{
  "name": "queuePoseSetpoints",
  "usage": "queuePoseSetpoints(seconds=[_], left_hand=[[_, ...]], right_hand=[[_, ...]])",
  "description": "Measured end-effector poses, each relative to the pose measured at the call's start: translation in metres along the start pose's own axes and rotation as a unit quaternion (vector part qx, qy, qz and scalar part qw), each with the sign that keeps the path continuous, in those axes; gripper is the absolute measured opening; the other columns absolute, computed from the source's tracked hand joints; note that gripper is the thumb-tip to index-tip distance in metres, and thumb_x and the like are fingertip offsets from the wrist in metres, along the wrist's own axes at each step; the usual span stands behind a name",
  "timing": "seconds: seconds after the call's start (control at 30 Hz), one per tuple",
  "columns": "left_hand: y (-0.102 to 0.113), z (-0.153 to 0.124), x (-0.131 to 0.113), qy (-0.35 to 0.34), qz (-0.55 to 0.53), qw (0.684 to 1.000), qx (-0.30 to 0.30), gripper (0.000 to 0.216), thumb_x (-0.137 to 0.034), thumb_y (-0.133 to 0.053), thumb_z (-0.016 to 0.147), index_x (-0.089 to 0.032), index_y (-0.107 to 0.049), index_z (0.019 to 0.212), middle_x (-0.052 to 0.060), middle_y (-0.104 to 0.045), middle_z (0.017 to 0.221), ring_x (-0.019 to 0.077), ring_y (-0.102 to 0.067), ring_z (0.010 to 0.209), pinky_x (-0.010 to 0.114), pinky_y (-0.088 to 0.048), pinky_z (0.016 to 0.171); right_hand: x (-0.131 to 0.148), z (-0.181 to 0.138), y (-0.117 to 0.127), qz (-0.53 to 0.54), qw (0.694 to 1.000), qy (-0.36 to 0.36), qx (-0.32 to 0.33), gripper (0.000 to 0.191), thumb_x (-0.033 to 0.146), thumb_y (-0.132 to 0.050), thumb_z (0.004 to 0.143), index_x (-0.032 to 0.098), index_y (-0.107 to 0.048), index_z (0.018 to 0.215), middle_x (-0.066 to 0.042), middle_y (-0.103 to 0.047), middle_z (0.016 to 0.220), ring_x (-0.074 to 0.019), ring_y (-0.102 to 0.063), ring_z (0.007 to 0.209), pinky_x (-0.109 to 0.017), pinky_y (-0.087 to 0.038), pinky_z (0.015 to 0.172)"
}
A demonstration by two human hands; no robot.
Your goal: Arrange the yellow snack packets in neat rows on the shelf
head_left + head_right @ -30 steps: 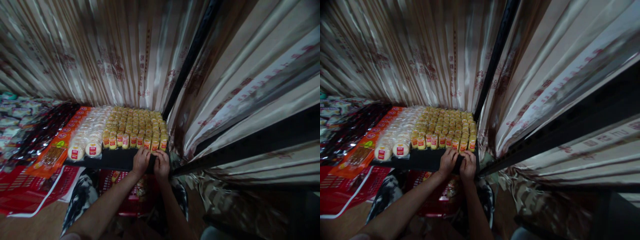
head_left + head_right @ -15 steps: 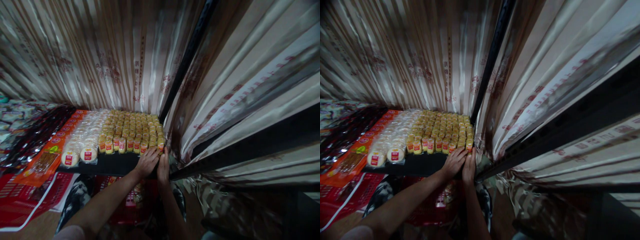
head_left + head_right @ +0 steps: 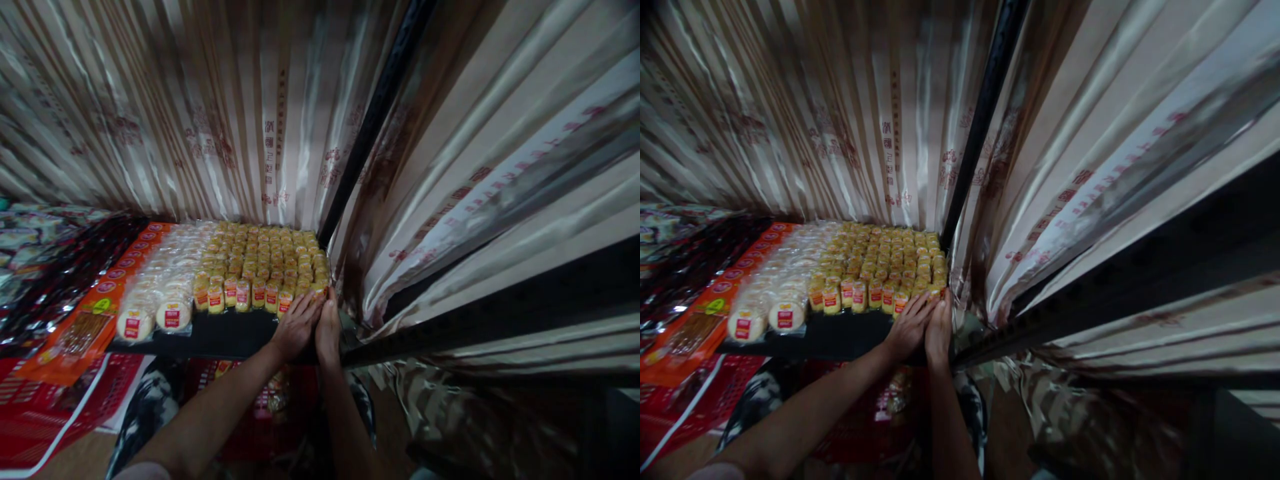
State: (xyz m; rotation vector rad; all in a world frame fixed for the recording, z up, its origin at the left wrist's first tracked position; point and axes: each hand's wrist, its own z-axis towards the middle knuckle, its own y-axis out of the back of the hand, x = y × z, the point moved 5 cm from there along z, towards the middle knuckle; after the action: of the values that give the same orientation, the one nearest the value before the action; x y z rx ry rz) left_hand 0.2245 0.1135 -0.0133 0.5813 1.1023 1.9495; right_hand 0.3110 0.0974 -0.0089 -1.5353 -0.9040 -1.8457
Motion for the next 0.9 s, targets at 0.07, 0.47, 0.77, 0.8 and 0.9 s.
queuePoseSetpoints(seconds=[0.07, 0.47, 0.77, 0.8, 0.9], left_hand=[[-0.001, -0.001, 0.000, 0.000, -0.004, 1.000, -0.005, 0.044, -0.020, -0.033, 0.094, -0.018, -0.039, 0.137, 0.002, -0.035, 0.146, 0.0213, -0.018, 0.139, 0.038, -0.026, 0.112], [-0.003, -0.005, 0.002, 0.009, -0.007, 0.999, -0.051, 0.042, -0.020, -0.035, 0.093, -0.013, -0.042, 0.134, 0.006, -0.045, 0.140, 0.0189, -0.022, 0.138, 0.037, -0.028, 0.112], [0.012, -0.006, 0.004, 0.093, 0.047, 0.989, -0.108, 0.037, -0.022, -0.040, 0.091, -0.018, -0.052, 0.125, 0.005, -0.043, 0.141, 0.0213, -0.029, 0.136, 0.043, -0.027, 0.111], [0.014, -0.007, 0.005, 0.127, 0.054, 0.985, -0.102, 0.039, -0.023, -0.041, 0.090, -0.017, -0.051, 0.127, 0.007, -0.042, 0.141, 0.0227, -0.029, 0.135, 0.044, -0.027, 0.110], [0.024, -0.015, 0.009, 0.191, 0.063, 0.977, -0.072, 0.047, -0.030, -0.047, 0.086, -0.017, -0.046, 0.132, 0.009, -0.038, 0.144, 0.0272, -0.029, 0.135, 0.046, -0.027, 0.109]], right_hand=[[0.000, 0.008, -0.002, -0.011, 1.000, -0.010, -0.006, 0.071, 0.061, -0.021, 0.088, 0.013, -0.033, 0.140, -0.011, -0.033, 0.146, -0.0217, -0.029, 0.135, -0.041, -0.018, 0.113], [-0.005, 0.013, -0.016, -0.007, 1.000, -0.006, -0.007, 0.068, 0.058, -0.019, 0.089, 0.014, -0.045, 0.132, -0.012, -0.043, 0.139, -0.0211, -0.037, 0.130, -0.038, -0.024, 0.111], [-0.005, 0.033, -0.012, 0.000, 1.000, 0.021, -0.009, 0.071, 0.060, -0.016, 0.087, 0.013, -0.042, 0.133, -0.011, -0.038, 0.143, -0.0196, -0.031, 0.134, -0.039, -0.019, 0.113], [-0.005, 0.036, -0.011, -0.008, 1.000, 0.021, -0.009, 0.070, 0.059, -0.015, 0.088, 0.013, -0.042, 0.134, -0.011, -0.038, 0.143, -0.0191, -0.031, 0.134, -0.038, -0.019, 0.113], [-0.007, 0.042, -0.012, -0.029, 0.999, 0.016, -0.015, 0.065, 0.055, -0.014, 0.089, 0.017, -0.042, 0.134, -0.009, -0.040, 0.143, -0.0180, -0.032, 0.133, -0.037, -0.024, 0.111]])
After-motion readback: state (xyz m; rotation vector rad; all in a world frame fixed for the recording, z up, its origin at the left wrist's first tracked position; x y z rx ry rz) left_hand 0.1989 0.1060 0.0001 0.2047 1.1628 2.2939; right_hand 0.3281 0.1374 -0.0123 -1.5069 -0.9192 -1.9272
